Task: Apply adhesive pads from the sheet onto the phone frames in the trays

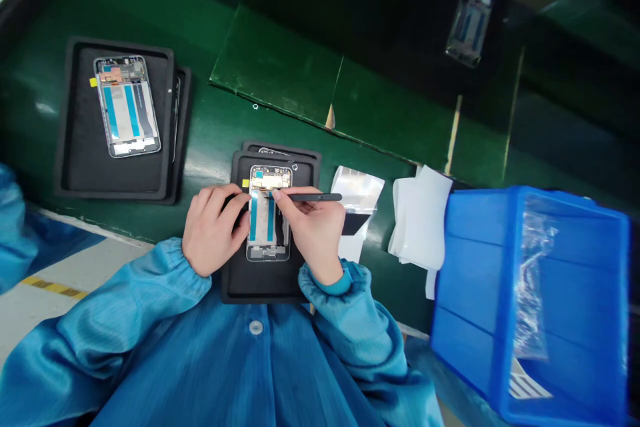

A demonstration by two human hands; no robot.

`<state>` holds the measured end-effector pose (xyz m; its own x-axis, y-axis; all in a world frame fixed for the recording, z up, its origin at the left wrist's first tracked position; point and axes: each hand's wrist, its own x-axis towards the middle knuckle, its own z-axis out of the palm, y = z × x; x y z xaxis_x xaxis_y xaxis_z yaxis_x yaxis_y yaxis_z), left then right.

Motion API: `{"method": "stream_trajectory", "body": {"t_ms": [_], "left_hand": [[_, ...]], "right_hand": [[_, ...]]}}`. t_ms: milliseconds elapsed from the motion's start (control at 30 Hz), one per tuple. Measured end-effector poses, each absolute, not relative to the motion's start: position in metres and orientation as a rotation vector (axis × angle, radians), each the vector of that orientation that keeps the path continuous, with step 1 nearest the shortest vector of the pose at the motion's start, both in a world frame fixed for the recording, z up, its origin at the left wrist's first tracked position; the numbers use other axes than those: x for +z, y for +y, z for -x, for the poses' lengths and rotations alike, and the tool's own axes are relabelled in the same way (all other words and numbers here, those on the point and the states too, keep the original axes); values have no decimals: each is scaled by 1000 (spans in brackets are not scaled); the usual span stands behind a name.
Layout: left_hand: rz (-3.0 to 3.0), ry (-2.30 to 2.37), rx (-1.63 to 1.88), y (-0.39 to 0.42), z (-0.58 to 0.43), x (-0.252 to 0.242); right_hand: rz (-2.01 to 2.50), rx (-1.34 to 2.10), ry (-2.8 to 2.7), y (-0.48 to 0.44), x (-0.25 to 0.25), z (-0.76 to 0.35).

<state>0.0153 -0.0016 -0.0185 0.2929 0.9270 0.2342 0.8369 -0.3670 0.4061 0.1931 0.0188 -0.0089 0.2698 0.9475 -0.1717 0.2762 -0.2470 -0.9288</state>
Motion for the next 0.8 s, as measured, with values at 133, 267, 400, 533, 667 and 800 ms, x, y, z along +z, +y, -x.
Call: {"method": "stream_trajectory", "body": {"t_ms": [133, 267, 400, 533, 667, 800], "left_hand": [[-2387, 1629, 628, -2, -15, -17], [-2489, 1563, 515, 0, -15, -12], [-2564, 1488, 365, 3, -15, -7], [-2660, 1394, 336, 4, -17, -6], [-2662, 1359, 289, 6, -19, -5], [-2643, 1333, 213, 10, -17, 1]], "right_hand": [[1715, 1006, -1142, 19, -9, -193], [1707, 994, -1161, 18, -13, -194], [1690, 989, -1184, 17, -17, -194], [1707, 954, -1176, 16, -14, -197], [1737, 901, -1091, 11, -7, -207], [1739, 893, -1031, 1, -1, -219]]}}
